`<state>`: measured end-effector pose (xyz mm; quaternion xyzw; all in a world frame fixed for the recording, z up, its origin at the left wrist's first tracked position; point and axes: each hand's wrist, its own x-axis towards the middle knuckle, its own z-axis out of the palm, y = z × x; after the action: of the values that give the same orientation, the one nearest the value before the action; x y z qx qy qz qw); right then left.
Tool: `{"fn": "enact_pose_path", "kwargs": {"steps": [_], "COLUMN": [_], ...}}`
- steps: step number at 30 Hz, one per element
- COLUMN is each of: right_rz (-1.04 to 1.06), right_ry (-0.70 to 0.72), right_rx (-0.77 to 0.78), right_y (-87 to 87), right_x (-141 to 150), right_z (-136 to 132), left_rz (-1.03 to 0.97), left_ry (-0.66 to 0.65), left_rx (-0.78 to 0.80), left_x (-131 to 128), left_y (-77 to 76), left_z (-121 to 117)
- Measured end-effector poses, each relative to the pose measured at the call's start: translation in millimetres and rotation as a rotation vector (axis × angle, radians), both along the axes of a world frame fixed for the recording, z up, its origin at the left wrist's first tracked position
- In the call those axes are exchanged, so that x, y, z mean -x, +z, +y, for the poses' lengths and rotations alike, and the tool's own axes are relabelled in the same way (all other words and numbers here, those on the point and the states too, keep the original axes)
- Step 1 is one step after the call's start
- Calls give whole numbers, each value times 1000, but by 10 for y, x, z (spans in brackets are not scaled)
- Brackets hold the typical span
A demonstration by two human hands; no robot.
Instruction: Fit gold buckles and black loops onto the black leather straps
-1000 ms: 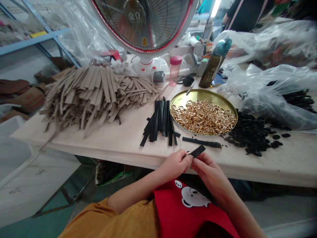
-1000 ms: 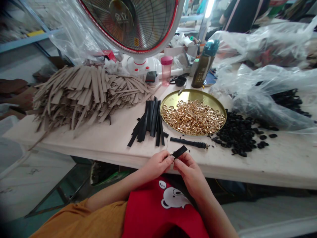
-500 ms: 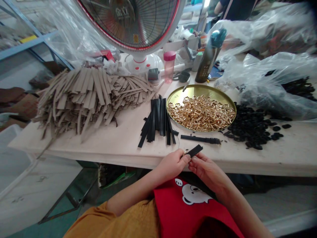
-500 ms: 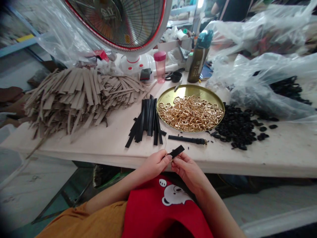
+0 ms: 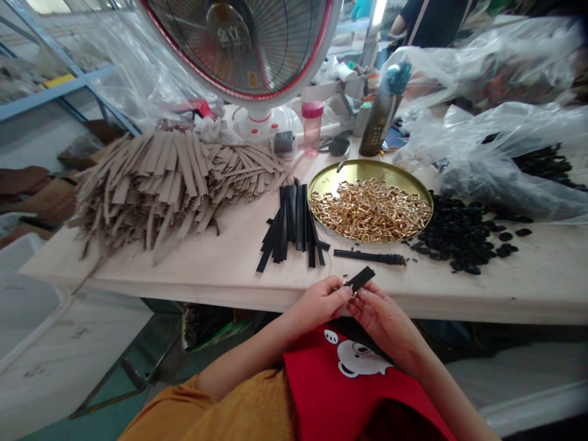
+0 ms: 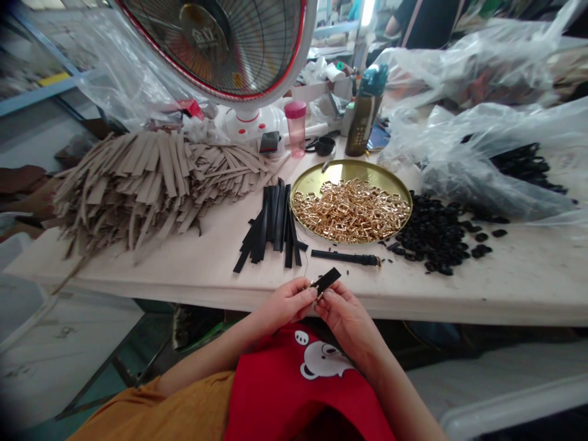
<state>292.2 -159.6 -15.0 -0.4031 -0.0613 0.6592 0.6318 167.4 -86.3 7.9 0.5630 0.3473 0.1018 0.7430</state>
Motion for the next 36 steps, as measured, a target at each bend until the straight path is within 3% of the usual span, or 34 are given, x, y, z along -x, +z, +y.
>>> {"fn": "enact_pose_path", "kwargs": {"steps": [4, 8, 12, 16, 21, 29, 34, 36], "right_rz": [-47, -104, -274, -631, -808, -882, -715, -687], "right_ry": [-42, -61, -22, 18, 114, 108, 158, 159], "right_rx": [-14, -58, -69, 10, 91, 73, 38, 30], "right_y": [23, 7, -20, 12, 66, 70, 23, 14], "right_x": [62, 81, 31, -38, -44, -35, -49, -47], "right_z": [-32, -68, -82, -43, 25, 57, 30, 22], "left_rz": [-44, -30, 13, 155, 313, 324, 198, 206], "left_ry": [26, 1, -61, -99, -149, -137, -123, -108], "left_rx": [69, 14, -217, -495, -640, -583, -433, -439], "left_x": [-5, 13, 40, 51, 49, 56, 60, 60], "left_y": [26, 49, 68, 57, 4, -4, 11, 6], "left_z": [-26, -17, 15, 22, 18, 36, 40, 45]}}
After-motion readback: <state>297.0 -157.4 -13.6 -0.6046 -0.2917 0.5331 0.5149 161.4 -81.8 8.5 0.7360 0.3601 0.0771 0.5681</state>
